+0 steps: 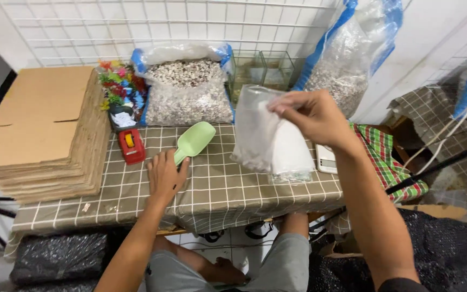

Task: Package aquarium gravel and other small items into bags, weigh them, and wrap them for shipping.

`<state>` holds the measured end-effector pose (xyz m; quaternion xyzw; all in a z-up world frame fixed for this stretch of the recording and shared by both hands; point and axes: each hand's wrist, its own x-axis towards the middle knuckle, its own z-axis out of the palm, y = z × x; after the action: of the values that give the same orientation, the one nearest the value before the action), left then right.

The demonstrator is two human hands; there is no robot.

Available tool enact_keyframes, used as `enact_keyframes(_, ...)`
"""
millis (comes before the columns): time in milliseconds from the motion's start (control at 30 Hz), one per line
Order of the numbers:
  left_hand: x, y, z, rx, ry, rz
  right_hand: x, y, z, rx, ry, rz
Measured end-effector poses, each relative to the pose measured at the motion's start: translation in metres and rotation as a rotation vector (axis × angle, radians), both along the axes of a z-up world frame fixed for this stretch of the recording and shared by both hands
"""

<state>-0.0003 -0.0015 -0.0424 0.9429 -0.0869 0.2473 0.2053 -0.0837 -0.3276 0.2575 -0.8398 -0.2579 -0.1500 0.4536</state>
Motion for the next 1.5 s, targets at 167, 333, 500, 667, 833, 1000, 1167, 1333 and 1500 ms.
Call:
enact_keyframes(167, -0.002, -0.001, 0.003, 0.020, -0.011, 0.003, -0.007, -0.027, 0.005, 0.233, 0.046, -0.174)
enact_keyframes(333, -0.007, 0.000, 0.013, 0.041, 0.000, -0.002, -0.006, -0.074, 0.005, 0.531, 0.099, -0.299)
enact_keyframes(500, -0.009, -0.005, 0.029, 0.046, 0.223, 0.028, -0.003, -0.134, 0.001, 0.927, 0.290, -0.368)
enact_keyframes(667, -0.004, -0.004, 0.014, 0.053, 0.123, 0.023, -0.016, -0.162, -0.005, 0.971, 0.206, -0.470)
enact_keyframes(833, -0.012, -0.005, 0.020, 0.051, 0.019, 0.007, -0.035, -0.180, -0.006, 0.930, 0.166, -0.519)
enact_keyframes(1000, -0.023, -0.034, 0.056, 0.125, -0.357, -0.012, -0.051, -0.202, -0.014, 0.828, -0.003, -0.575)
enact_keyframes(1167, -0.034, -0.169, 0.081, -0.111, -0.441, -0.633, -0.075, -0.206, -0.015, 0.537, -0.212, -0.659)
enact_keyframes(1333, -0.062, -0.347, 0.097, 0.096, 0.080, -1.024, -0.106, -0.200, -0.008, 0.335, -0.347, -0.746)
enact_keyframes(1500, -0.047, -0.453, 0.025, 0.504, 0.024, -0.812, -0.139, -0.202, -0.006, 0.228, -0.334, -0.803)
